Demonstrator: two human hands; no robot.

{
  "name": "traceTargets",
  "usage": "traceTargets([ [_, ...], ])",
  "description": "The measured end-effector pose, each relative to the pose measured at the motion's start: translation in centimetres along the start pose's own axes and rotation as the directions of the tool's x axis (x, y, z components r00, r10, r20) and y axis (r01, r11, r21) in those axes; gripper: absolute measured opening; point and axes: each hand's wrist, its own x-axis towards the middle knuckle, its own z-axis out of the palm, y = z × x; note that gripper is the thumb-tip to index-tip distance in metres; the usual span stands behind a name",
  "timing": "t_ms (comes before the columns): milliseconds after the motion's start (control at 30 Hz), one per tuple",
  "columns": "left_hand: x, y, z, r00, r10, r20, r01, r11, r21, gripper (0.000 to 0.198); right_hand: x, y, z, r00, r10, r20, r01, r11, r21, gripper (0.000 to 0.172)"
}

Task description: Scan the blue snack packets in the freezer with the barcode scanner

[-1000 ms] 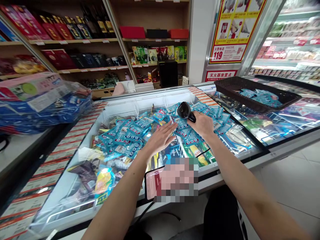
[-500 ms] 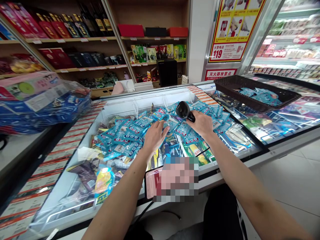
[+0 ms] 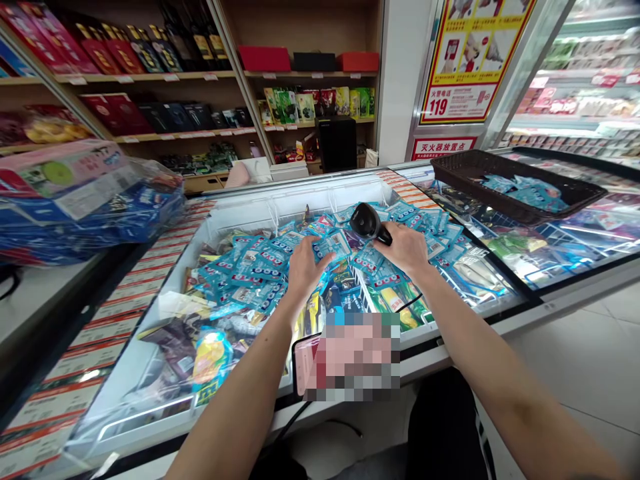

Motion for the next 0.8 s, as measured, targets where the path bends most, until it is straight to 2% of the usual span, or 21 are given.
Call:
traceTargets([
  [133, -0.02, -0.11, -0.57, 0.995, -0.081, -0.056, 0.072, 0.987, -0.147, 0.046, -0.05, -0.12, -0.10, 1.000, 0.001, 0.006, -0.001, 1.000, 0.003, 0.040],
  [267, -0.24, -0.26, -0.84, 0.991, -0.119, -0.058, 0.105, 0.973, -0.205, 0.042, -0.12, -0.30, -0.34, 1.000, -0.012, 0.015, 0.012, 1.000, 0.015, 0.041],
  [600, -0.02, -0.84, -0.50, 0.988, -0.136, -0.077, 0.117, 0.971, -0.209, 0.040, -0.29, -0.47, -0.54, 0.985, -0.169, 0.033, 0.164, 0.980, 0.111, 0.037],
  [800, 0.02, -0.39, -0.75, 0.988, -0.126, -0.092, 0.105, 0.972, -0.209, 0.039, -0.31, -0.30, -0.03, 0.963, -0.265, 0.046, 0.255, 0.953, 0.161, 0.032],
])
